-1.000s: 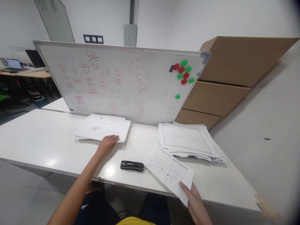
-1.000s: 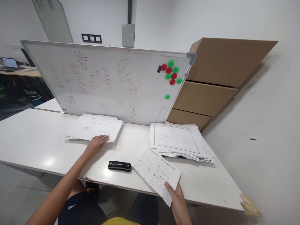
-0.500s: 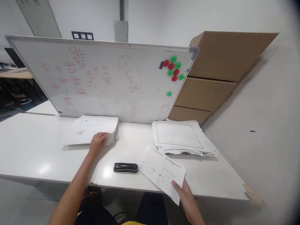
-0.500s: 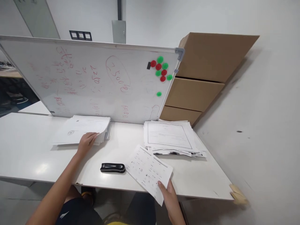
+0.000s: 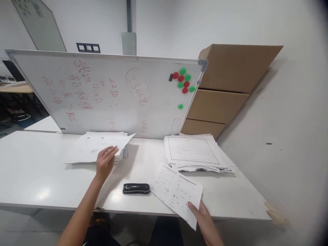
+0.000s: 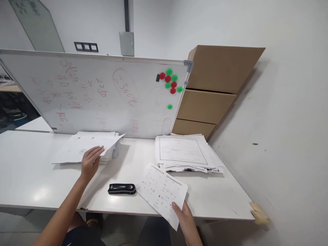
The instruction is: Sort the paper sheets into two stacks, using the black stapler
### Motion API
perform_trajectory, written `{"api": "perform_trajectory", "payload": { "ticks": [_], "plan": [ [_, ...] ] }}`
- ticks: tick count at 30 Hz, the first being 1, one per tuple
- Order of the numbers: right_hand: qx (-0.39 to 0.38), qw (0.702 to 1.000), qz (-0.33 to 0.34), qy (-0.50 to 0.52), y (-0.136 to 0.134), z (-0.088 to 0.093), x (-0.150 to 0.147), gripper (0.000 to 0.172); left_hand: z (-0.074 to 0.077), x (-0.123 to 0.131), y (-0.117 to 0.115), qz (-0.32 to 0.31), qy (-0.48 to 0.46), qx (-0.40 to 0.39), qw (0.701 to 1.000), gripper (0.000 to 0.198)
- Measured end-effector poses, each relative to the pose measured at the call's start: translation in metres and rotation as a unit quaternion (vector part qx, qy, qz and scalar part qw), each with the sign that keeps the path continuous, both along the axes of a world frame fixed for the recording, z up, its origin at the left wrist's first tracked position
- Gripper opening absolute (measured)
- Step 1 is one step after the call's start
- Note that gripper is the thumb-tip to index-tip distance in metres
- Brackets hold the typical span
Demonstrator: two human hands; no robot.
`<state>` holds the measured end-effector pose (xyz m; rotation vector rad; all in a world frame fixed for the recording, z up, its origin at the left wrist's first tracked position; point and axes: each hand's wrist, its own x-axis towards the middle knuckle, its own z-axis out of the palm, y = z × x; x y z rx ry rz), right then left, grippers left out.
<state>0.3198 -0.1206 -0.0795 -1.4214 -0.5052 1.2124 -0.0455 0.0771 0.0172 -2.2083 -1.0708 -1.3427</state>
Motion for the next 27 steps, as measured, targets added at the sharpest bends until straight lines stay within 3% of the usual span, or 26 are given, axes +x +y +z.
{"api": "perform_trajectory", "payload": {
  "ticks": [3,5,7,9,13,16,19,23,27],
  "plan": [
    [-0.001,1.0,0.0,0.008,0.001,0.0,-0.001,0.065,0.015,0.045,-0.042,-0.058,0.051,0.055,0.996,0.037],
    [0.008,1.0,0.012,0.016,0.0,0.002,-0.002,0.06,0.009,0.087,-0.077,-0.119,0.094,0.048,0.987,0.041],
    [0.02,0.999,0.03,0.03,-0.004,0.004,-0.002,0.055,-0.011,0.132,-0.113,-0.176,0.163,0.008,0.971,0.037],
    [0.024,0.997,0.046,0.06,-0.012,0.005,0.001,0.049,-0.042,0.172,-0.143,-0.215,0.174,-0.017,0.961,0.028],
    [0.021,0.993,0.013,0.118,-0.032,0.005,0.02,0.038,-0.102,0.222,-0.18,-0.247,0.152,-0.014,0.957,0.024],
    [0.03,0.993,-0.041,0.111,-0.045,0.006,0.034,0.039,-0.122,0.232,-0.188,-0.283,0.153,-0.015,0.947,0.025],
    [0.005,0.995,-0.065,0.077,-0.05,0.009,0.035,0.046,-0.121,0.23,-0.191,-0.334,0.197,-0.008,0.922,0.027],
    [-0.035,0.997,-0.06,0.029,-0.043,0.014,0.019,0.044,-0.104,0.221,-0.191,-0.358,0.212,0.02,0.909,0.026],
    [-0.032,0.998,-0.044,-0.01,-0.033,0.022,0.019,0.048,-0.075,0.185,-0.168,-0.291,0.18,0.028,0.939,0.031]
  ]
}}
